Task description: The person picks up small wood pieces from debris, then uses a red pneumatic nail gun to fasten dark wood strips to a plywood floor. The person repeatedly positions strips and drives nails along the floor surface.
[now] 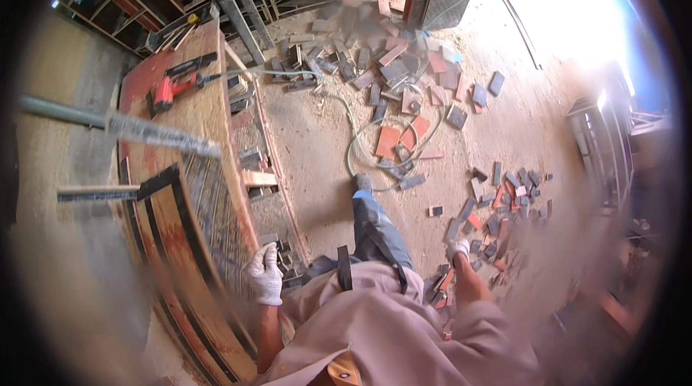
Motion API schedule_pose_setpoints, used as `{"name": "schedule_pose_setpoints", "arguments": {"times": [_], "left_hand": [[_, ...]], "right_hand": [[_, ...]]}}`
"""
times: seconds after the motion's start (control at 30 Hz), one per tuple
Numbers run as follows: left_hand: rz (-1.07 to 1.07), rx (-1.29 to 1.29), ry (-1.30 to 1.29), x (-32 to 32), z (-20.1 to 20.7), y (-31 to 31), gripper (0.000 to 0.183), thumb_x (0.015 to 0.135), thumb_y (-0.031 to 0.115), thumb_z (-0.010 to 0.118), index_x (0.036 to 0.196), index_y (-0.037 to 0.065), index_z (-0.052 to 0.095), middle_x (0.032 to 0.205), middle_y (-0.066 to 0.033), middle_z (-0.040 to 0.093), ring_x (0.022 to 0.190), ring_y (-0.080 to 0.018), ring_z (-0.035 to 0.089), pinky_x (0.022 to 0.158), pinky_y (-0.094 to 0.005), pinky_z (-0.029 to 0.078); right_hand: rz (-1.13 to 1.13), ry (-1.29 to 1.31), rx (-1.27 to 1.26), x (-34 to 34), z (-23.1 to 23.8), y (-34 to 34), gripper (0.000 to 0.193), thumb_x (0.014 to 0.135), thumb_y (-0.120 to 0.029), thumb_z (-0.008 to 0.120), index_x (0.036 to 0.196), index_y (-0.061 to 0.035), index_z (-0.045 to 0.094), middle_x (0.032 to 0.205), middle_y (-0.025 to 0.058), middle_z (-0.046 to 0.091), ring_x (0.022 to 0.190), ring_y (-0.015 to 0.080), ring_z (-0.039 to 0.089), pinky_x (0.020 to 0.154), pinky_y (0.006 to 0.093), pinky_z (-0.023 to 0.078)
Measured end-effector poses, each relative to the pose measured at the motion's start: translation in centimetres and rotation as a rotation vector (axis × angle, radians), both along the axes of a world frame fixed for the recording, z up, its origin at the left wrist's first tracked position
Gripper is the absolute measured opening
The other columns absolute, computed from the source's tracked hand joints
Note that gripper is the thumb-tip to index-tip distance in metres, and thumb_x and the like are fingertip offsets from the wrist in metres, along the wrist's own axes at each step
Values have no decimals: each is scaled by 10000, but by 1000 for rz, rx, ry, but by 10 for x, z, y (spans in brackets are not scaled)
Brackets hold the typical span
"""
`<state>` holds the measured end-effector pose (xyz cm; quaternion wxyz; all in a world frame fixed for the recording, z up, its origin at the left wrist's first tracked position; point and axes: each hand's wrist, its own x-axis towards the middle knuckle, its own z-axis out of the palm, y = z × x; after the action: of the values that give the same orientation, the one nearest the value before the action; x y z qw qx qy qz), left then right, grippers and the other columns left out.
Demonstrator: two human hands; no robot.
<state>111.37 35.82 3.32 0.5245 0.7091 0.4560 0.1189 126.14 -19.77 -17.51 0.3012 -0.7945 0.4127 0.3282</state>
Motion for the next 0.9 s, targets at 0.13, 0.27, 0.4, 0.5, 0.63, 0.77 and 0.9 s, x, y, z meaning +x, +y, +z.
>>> {"name": "schedule_pose_setpoints", "arguments": {"times": [0.13,0.27,0.4,0.5,0.63,0.77,0.9], "left_hand": [[-209,56,77,128,-24,10,218,1003,217,668,1040,17,747,886,-117,760,743,-165,696,724,-319,554],[-343,46,149,234,-73,35,214,1008,229,658,1051,39,746,836,-105,753,655,-173,696,628,-329,541],[-317,-118,249,323,-136,68,210,1000,245,665,1075,65,744,765,-84,742,519,-148,653,509,-327,501],[-344,-153,283,390,-209,101,200,996,259,670,1066,89,749,804,-97,755,581,-184,704,538,-344,528],[-552,13,288,487,-305,152,163,997,199,669,1076,73,736,772,-76,730,555,-124,671,530,-300,523],[-482,-39,370,532,-322,200,160,989,136,655,1106,57,730,769,-89,730,582,-133,692,531,-283,531],[-311,-227,445,569,-317,232,233,847,89,793,1078,101,760,788,-90,750,612,-202,714,554,-313,558]], "right_hand": [[-10,-26,74,98,5,52,188,926,-206,635,825,-50,610,672,82,628,506,210,601,433,365,470],[360,-53,117,210,-49,123,211,925,-209,653,944,-5,702,694,53,648,528,150,600,471,318,480],[417,-174,257,356,-74,277,240,910,-224,694,982,5,716,785,84,713,682,183,660,623,350,531],[599,-288,240,458,-145,375,271,896,-278,666,960,-19,718,856,185,730,777,300,728,706,405,549],[787,-350,234,586,-265,479,279,918,-296,629,944,-37,730,856,244,701,822,408,707,741,440,556],[1021,-228,118,693,-365,609,372,885,-376,670,1029,-38,726,963,267,701,939,436,690,808,490,548],[1134,-315,175,780,-440,747,626,855,-447,694,1315,-38,582,1064,264,701,1021,420,678,897,484,532]]}}
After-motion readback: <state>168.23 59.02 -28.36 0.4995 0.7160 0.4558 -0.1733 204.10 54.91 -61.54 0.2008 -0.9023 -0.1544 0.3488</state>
